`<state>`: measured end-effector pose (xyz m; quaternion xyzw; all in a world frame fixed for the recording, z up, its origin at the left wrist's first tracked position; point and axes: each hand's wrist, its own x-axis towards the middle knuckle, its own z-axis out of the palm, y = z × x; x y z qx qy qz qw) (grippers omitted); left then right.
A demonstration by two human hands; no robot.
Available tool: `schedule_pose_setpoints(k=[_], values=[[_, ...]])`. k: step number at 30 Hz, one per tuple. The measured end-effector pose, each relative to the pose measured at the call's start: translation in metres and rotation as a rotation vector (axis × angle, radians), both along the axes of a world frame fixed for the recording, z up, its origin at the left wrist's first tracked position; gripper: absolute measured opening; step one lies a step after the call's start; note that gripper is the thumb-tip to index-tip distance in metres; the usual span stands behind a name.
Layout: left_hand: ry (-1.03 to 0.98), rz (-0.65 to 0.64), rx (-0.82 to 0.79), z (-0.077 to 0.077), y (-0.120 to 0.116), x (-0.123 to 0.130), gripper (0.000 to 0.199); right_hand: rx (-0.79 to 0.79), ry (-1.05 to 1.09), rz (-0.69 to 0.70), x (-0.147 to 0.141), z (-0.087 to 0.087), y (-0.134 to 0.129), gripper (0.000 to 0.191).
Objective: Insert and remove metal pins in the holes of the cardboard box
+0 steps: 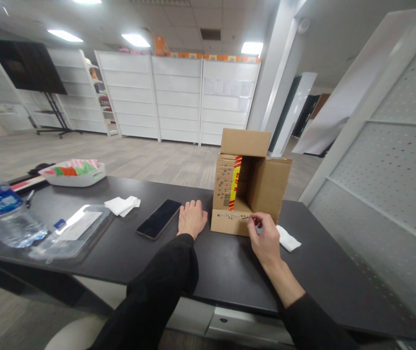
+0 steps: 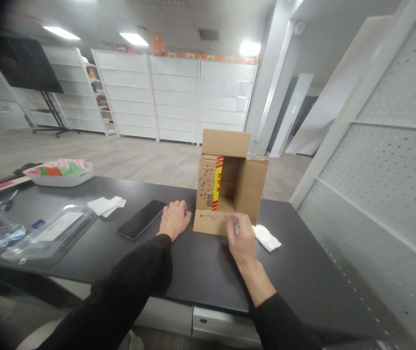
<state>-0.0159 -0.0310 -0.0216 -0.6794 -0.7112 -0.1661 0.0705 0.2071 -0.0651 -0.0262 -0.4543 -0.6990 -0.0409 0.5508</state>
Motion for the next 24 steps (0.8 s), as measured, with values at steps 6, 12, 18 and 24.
schedule_pose_setpoints(k=[6, 12, 18, 24], values=[[-0.004, 0.003, -0.015, 0.000, 0.000, 0.000, 0.017, 0.088, -0.052, 0.041, 0.002, -0.003, 0.008, 0.008], [-0.001, 0.006, -0.011, 0.000, 0.000, 0.000, 0.017, 0.077, -0.080, 0.064, 0.003, -0.006, 0.012, 0.008], [-0.004, 0.009, -0.016, 0.001, -0.001, 0.000, 0.018, 0.069, -0.102, 0.089, 0.004, -0.009, 0.015, 0.010], [-0.008, 0.015, -0.024, 0.000, 0.000, 0.000, 0.018, 0.040, -0.136, 0.090, 0.003, -0.009, 0.014, 0.012]])
